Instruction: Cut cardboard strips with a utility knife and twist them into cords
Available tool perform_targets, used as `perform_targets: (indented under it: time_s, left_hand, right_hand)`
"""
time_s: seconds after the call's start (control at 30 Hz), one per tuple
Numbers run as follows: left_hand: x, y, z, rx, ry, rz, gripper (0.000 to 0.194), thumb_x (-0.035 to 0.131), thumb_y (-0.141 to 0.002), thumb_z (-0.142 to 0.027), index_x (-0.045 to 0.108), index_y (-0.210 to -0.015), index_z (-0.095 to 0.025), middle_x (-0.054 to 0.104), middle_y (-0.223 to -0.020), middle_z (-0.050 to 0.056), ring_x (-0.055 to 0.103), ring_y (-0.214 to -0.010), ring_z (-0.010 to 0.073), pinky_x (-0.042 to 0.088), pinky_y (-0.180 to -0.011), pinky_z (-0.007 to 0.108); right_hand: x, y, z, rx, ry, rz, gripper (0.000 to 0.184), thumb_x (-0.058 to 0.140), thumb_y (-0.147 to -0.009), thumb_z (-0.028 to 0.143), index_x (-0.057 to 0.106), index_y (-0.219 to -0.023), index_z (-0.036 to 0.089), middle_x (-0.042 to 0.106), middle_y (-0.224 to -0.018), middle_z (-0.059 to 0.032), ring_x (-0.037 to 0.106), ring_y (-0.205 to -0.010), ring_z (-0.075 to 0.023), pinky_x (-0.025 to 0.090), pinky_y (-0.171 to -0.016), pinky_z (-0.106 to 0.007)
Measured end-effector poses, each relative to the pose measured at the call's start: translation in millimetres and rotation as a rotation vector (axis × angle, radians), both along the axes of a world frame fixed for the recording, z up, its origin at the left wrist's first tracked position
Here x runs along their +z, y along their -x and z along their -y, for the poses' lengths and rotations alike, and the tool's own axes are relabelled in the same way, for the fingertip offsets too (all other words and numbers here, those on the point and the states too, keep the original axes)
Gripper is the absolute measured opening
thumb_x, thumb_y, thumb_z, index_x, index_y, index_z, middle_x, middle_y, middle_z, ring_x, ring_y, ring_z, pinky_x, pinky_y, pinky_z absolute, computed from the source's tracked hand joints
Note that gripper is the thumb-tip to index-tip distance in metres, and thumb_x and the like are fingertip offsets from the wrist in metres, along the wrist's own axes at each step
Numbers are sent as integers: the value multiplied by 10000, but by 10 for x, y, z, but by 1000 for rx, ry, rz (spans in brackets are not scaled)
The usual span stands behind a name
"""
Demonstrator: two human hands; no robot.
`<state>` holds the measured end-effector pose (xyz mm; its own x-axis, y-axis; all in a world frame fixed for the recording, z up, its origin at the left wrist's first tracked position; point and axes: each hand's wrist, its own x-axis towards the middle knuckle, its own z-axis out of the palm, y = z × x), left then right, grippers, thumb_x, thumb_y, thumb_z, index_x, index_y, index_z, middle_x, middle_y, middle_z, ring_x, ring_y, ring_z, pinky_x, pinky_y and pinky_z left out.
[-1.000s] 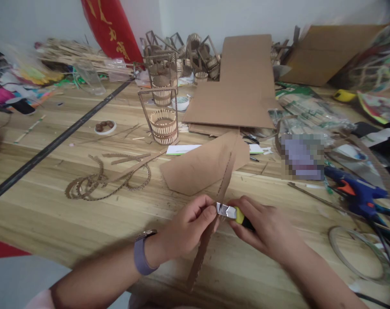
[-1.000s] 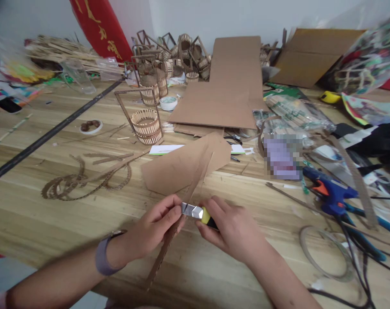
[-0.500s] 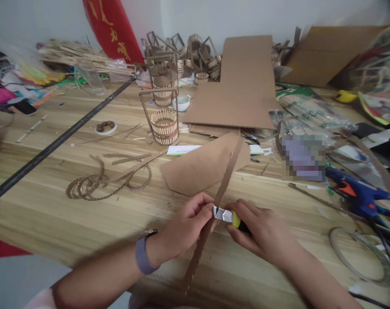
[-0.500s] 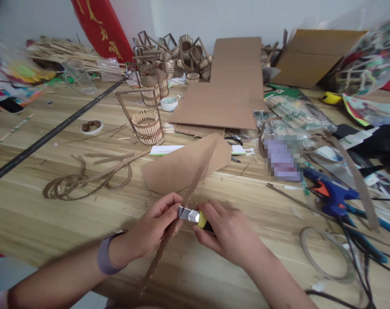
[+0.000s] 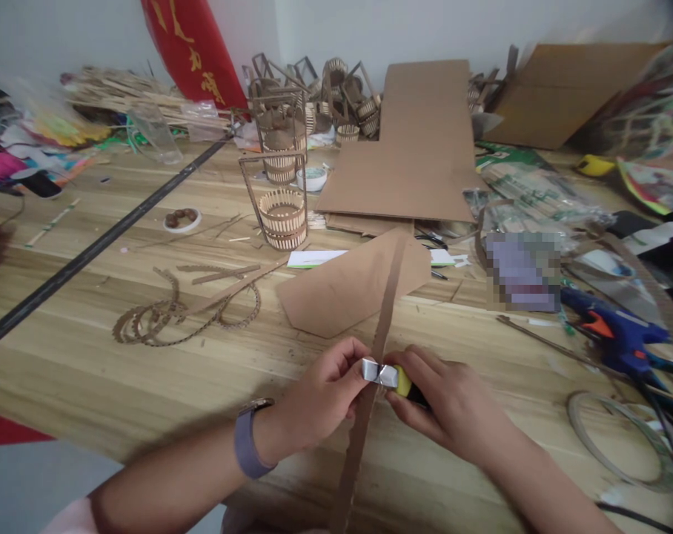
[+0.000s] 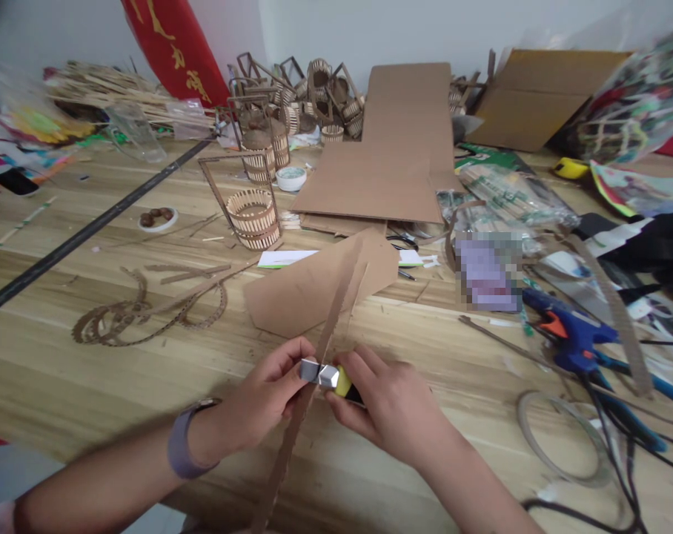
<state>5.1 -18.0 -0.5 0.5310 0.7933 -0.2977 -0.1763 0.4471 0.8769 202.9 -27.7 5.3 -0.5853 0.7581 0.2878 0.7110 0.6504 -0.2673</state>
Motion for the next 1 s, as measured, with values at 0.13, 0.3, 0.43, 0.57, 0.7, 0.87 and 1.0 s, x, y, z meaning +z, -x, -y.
perform_targets:
  time_s: [0.13, 0.3, 0.43, 0.57, 0.7, 0.87, 1.0]
  left_hand:
    - [4, 0, 2, 15, 7, 10, 474, 674, -810, -629, 476, -807, -198, 395, -571, -97, 276, -484, 57, 231, -434, 193]
    - [0, 10, 3, 21, 31, 36, 505, 687, -784, -655, 480, -802, -194, 392, -585, -92, 292, -502, 57, 229, -449, 197]
    - [21, 5, 3, 31, 58, 36, 499, 704, -762, -641, 479, -790, -196, 396, -578, -89, 304, -502, 58, 230, -454, 198]
    - [35, -7, -13, 31, 89, 23, 394, 691, -778, -532, 479, -773, -200, 423, -570, -83, 325, -496, 59, 246, -448, 190]
    - [36, -4, -45, 13, 114, 43, 306, 683, -762, -436, 494, -782, -196, 441, -564, -90, 303, -454, 45, 217, -415, 185]
    - [26, 6, -55, 2, 81, 85, 337, 706, -760, -445, 482, -779, -193, 488, -581, -86, 318, -430, 32, 223, -414, 186]
    - [14, -14, -54, 14, 80, 95, 340, 722, -756, -434, 487, -755, -188, 455, -559, -95, 329, -440, 32, 233, -435, 193]
  right_hand:
    - [-10, -32, -25, 2, -35, 10, 235, 343, -1021, 361, 517, -1008, 204, 664, -777, -15, 674, -589, -144, 442, -487, -259]
    - [-48, -72, -49, -9, -78, 24, 231, 349, -1021, 359, 516, -1023, 200, 664, -775, -15, 671, -581, -142, 445, -487, -255]
    - [-56, -63, -49, -15, -66, 16, 207, 369, -1008, 339, 521, -1018, 199, 663, -780, -16, 667, -588, -146, 454, -500, -259]
    - [-20, -33, -40, 19, -6, -8, 179, 387, -987, 308, 528, -997, 199, 664, -775, -18, 666, -609, -153, 462, -514, -263]
    - [7, -27, -34, 38, 22, -24, 157, 409, -969, 290, 536, -984, 198, 671, -764, -20, 662, -605, -160, 457, -508, -267]
    - [8, -28, -23, 39, 63, -38, 136, 431, -957, 285, 534, -983, 201, 666, -766, -17, 665, -612, -160, 458, -511, -264]
    - [0, -9, -15, 52, 69, -34, 156, 419, -974, 319, 523, -967, 203, 645, -753, -13, 657, -595, -159, 457, -501, -264]
